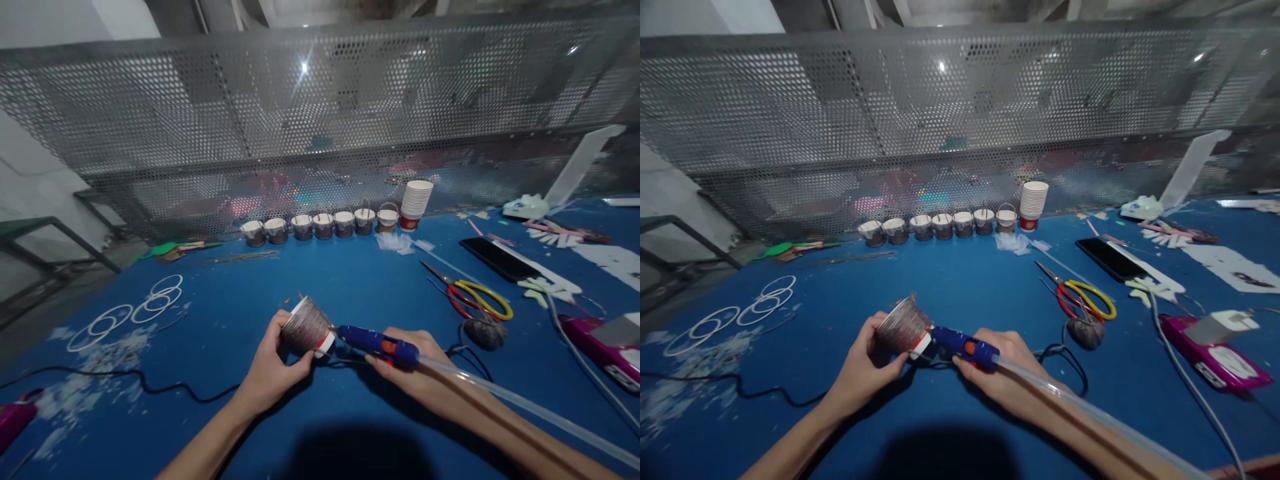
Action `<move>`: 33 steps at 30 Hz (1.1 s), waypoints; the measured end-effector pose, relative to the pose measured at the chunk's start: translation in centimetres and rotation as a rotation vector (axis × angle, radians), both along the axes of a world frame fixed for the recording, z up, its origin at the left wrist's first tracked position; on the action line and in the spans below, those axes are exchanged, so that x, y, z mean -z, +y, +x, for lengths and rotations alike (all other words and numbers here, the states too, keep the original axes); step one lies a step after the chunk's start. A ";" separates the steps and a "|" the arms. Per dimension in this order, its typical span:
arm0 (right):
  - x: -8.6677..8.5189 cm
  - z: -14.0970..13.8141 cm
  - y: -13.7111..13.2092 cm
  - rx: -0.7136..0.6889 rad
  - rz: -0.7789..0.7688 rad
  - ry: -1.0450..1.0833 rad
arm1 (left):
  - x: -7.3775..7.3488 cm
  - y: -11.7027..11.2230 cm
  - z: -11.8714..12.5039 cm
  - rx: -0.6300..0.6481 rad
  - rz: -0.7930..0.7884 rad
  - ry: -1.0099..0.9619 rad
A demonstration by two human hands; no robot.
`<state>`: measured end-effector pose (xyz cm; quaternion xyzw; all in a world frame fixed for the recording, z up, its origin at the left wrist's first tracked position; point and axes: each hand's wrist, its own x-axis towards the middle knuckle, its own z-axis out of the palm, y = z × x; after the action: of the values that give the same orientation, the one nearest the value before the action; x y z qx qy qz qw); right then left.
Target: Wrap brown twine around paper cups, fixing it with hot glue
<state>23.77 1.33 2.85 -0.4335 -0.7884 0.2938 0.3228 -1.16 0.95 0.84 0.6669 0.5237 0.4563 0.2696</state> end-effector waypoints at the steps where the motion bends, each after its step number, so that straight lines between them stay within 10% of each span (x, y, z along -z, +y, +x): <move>1: 0.0 0.1 0.1 0.006 -0.003 -0.010 | -0.1 0.0 0.0 0.000 0.006 0.004; 33: -0.7 0.1 0.2 0.006 -0.085 -0.027 | 0.2 0.0 -0.4 0.099 0.120 0.038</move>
<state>23.83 1.50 3.52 -0.4531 -0.7782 0.3201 0.2944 -1.54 0.97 0.68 0.7157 0.4667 0.4601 0.2412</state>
